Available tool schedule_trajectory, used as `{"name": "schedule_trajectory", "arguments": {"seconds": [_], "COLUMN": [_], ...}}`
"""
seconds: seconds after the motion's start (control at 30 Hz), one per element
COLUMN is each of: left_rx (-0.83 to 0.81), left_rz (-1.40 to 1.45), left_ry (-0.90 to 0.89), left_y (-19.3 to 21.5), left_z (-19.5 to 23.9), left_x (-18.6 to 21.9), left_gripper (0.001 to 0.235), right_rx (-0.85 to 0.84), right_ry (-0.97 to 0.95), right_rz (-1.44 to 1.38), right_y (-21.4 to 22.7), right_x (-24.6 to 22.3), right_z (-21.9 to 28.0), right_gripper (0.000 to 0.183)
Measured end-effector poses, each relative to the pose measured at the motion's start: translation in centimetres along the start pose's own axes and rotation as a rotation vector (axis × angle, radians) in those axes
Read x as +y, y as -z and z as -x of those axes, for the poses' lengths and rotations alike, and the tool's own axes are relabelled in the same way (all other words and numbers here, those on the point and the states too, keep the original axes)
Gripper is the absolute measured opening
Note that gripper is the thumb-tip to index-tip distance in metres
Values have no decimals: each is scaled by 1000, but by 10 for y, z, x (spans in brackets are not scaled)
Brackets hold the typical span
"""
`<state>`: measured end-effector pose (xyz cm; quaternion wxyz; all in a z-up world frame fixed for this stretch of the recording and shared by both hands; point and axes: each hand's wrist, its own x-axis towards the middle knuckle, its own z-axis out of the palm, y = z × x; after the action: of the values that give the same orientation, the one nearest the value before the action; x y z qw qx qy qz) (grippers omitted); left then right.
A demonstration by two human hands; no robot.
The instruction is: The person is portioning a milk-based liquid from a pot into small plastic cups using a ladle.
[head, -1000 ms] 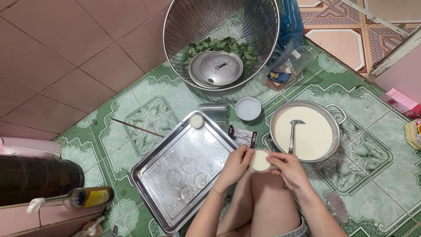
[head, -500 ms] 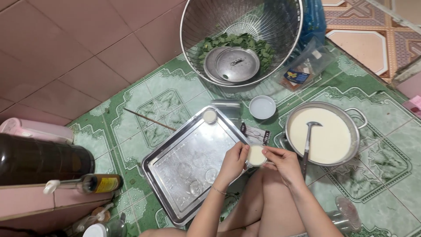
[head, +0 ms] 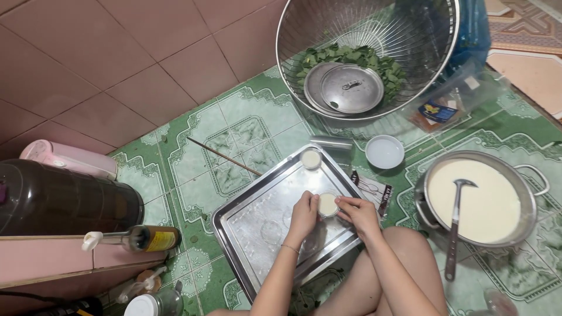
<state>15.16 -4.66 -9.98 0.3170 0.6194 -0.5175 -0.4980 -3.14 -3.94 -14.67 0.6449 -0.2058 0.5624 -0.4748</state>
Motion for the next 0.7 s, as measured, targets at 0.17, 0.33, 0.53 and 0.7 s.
{"name": "schedule_trajectory", "arguments": {"seconds": [0.17,0.33,0.53,0.7], "left_rx": [59,100,72,75], "left_rz": [-179,-191,-187,-125], "left_ry": [-32,-70,38,24], "left_y": [7,6,10,10], "left_z": [-26,-42,-43,-45], "left_x": [-25,-49,-47,-54], "left_gripper": [30,30,29,24], "right_rx": [-6,22,63,68], "right_ry": [-26,-24,-41,-33], "right_rz": [36,109,147,132], "right_y": [-10,-19,-23,-24], "right_x": [19,20,23,27], "right_z": [-30,-39,-40,-41], "right_gripper": [24,22,21,20]}}
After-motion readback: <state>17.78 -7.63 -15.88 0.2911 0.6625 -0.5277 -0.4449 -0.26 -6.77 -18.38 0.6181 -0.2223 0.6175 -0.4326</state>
